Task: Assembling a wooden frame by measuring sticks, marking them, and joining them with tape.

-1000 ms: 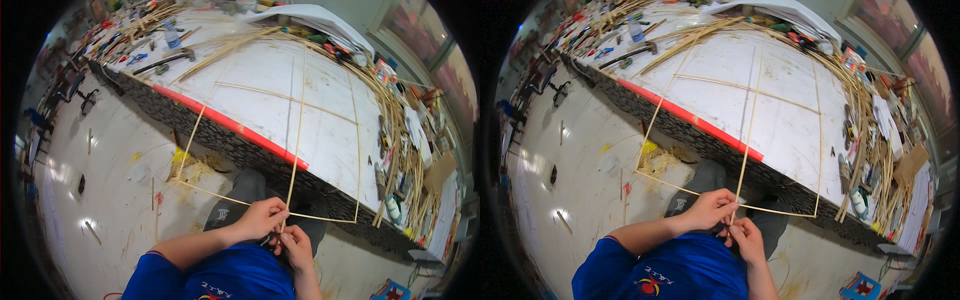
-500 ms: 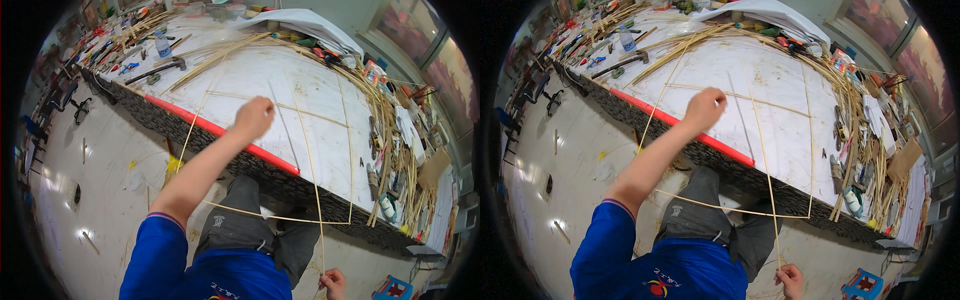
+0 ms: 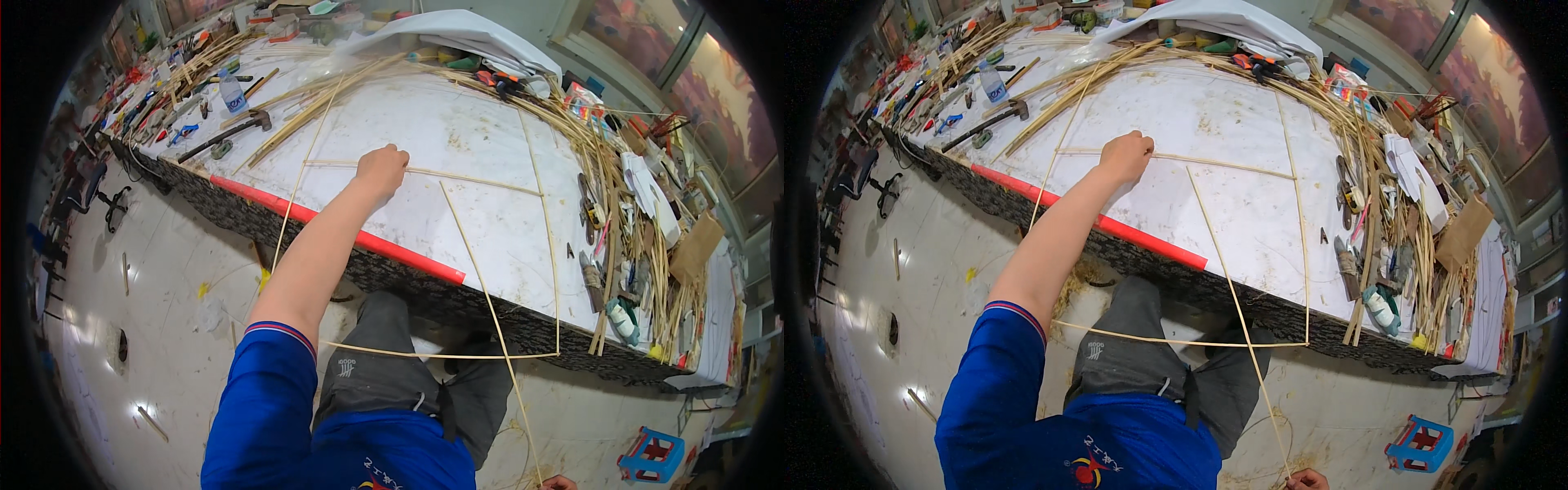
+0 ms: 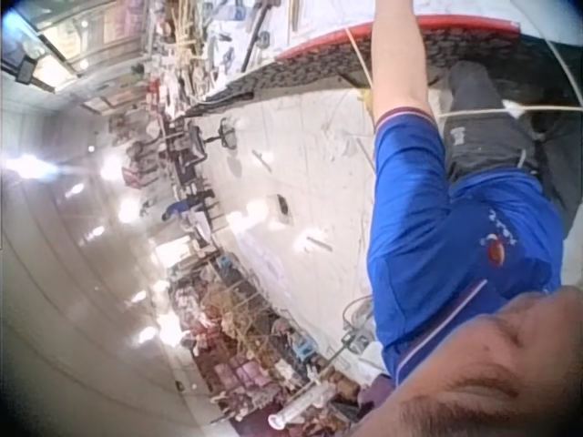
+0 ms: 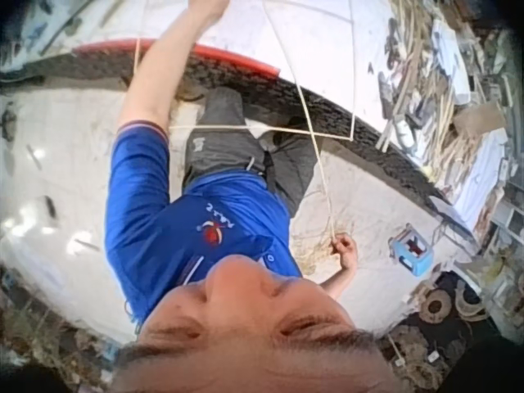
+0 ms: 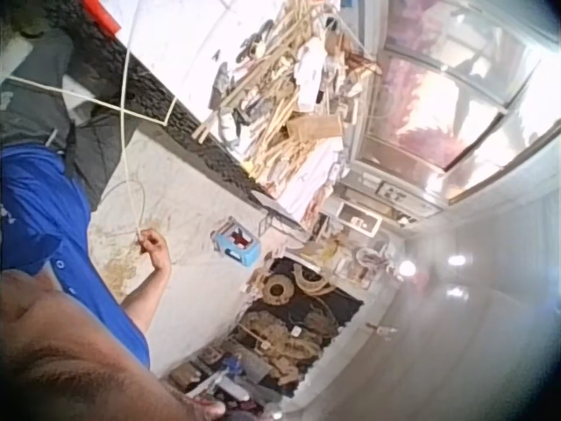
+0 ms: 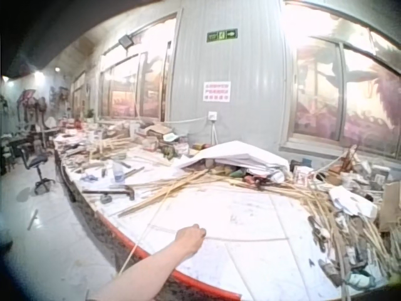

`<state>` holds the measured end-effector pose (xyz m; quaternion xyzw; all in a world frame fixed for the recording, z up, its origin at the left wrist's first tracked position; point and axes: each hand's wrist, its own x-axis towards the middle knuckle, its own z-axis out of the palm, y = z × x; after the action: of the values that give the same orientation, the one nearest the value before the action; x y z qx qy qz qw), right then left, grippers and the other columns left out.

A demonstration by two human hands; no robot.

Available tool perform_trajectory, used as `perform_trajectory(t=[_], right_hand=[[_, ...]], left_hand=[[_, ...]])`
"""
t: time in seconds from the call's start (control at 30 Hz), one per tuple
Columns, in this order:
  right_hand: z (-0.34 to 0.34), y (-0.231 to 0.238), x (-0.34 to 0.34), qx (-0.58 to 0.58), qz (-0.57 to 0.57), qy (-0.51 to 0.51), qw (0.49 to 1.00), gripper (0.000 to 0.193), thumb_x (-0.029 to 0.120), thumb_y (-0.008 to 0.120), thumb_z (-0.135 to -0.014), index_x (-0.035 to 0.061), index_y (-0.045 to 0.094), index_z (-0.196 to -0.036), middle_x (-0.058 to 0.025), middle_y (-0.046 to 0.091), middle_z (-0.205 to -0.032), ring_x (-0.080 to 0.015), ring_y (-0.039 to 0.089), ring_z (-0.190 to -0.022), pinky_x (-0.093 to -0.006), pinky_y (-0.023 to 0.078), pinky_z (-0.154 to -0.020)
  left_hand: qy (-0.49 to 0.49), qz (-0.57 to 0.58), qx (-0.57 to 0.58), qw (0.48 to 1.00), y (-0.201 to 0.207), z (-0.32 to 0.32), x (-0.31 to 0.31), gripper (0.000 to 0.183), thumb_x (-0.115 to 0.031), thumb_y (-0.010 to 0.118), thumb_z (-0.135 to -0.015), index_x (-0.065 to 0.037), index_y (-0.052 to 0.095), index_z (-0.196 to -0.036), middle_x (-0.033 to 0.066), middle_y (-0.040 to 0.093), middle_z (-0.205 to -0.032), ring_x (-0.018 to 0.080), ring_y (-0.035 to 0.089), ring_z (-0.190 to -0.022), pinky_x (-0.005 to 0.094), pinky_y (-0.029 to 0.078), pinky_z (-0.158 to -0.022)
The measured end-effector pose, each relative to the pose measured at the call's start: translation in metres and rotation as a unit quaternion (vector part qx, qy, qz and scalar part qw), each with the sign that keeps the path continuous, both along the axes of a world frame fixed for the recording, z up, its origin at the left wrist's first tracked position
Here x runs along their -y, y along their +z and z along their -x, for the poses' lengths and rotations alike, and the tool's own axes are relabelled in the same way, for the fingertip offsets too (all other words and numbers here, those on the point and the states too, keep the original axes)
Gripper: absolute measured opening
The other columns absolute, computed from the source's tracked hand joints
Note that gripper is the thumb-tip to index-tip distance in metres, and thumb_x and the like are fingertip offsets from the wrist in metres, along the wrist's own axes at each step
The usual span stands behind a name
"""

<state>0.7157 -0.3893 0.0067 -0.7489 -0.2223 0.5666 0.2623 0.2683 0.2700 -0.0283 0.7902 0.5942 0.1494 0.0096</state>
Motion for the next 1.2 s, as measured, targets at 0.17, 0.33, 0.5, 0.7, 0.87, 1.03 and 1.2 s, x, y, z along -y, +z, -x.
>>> perform_trajectory(t=[0.17, 0.33, 0.5, 0.7, 0.87, 1.03, 1.2], right_hand=[[0.002, 0.0, -0.006, -0.009, -0.004, 0.004, 1.0, 0.015, 0.018, 0.074, -0.089, 0.0053, 0.067, -0.09, -0.002, 0.064, -0.075, -0.0135, 0.058, -0.064, -0.0278, 0.049, -0.057], [0.024, -0.009, -0.035, -0.044, -0.014, 0.013, 0.999, 0.015, 0.018, 0.072, -0.092, 0.0054, 0.066, -0.098, -0.0021, 0.064, -0.077, -0.0141, 0.059, -0.064, -0.0263, 0.049, -0.057], [0.074, -0.063, -0.1, -0.131, -0.101, -0.014, 0.986, 0.012, 0.009, 0.068, -0.094, -0.0014, 0.063, -0.098, -0.0113, 0.068, -0.075, -0.0142, 0.061, -0.059, -0.0273, 0.049, -0.052], [0.167, -0.066, -0.2, -0.208, -0.148, 0.013, 0.967, 0.015, 0.012, 0.068, -0.096, -0.0002, 0.063, -0.101, -0.0056, 0.063, -0.069, -0.0104, 0.055, -0.052, -0.0235, 0.044, -0.045], [0.217, -0.066, -0.245, -0.252, -0.18, 0.005, 0.951, 0.013, 0.014, 0.065, -0.098, 0.0017, 0.062, -0.102, -0.0021, 0.058, -0.065, -0.0074, 0.048, -0.048, -0.0224, 0.039, -0.041], [0.239, -0.068, -0.265, -0.264, -0.182, -0.037, 0.946, 0.011, 0.013, 0.065, -0.098, 0.0024, 0.062, -0.102, -0.0032, 0.058, -0.067, -0.0081, 0.047, -0.049, -0.0233, 0.04, -0.042], [0.243, -0.073, -0.266, -0.272, -0.18, -0.058, 0.943, 0.01, 0.009, 0.063, -0.099, 0.0005, 0.061, -0.103, -0.0075, 0.066, -0.074, -0.0085, 0.051, -0.05, -0.0229, 0.044, -0.045]], left_hand=[[-0.018, -0.041, -0.014, 0.999, -0.013, 0.002, -0.009, 0.016, -0.02, 0.058, -0.092, -0.012, 0.072, -0.097, 0.0094, 0.067, -0.103, 0.0309, 0.067, -0.097, 0.0453, 0.055, -0.082], [-0.016, -0.041, -0.019, 0.999, -0.014, -0.005, -0.011, 0.016, -0.021, 0.059, -0.093, -0.011, 0.071, -0.096, 0.0099, 0.066, -0.102, 0.0314, 0.067, -0.094, 0.0451, 0.054, -0.08], [-0.024, -0.064, 0.044, 0.997, -0.002, -0.009, 0.001, 0.017, -0.022, 0.058, -0.094, -0.012, 0.071, -0.096, 0.0102, 0.065, -0.099, 0.0329, 0.066, -0.091, 0.0458, 0.054, -0.078], [-0.021, -0.075, 0.063, 0.995, -0.007, -0.01, 0.01, 0.016, -0.022, 0.059, -0.094, -0.011, 0.071, -0.095, 0.0103, 0.065, -0.099, 0.033, 0.067, -0.09, 0.0465, 0.055, -0.077], [-0.015, -0.08, 0.056, 0.995, -0.011, -0.011, 0.008, 0.016, -0.023, 0.06, -0.094, -0.011, 0.07, -0.097, 0.0106, 0.065, -0.099, 0.0336, 0.067, -0.09, 0.047, 0.055, -0.077], [-0.02, -0.096, 0.092, 0.991, -0.005, -0.016, 0.031, 0.015, -0.021, 0.063, -0.092, -0.008, 0.069, -0.099, 0.0109, 0.065, -0.101, 0.0344, 0.067, -0.09, 0.0466, 0.055, -0.078], [-0.091, -0.005, 0.251, 0.964, 0.013, -0.041, 0.111, 0.015, -0.019, 0.065, -0.088, -0.004, 0.066, -0.091, 0.0165, 0.065, -0.095, 0.0368, 0.065, -0.092, 0.0466, 0.052, -0.077]])
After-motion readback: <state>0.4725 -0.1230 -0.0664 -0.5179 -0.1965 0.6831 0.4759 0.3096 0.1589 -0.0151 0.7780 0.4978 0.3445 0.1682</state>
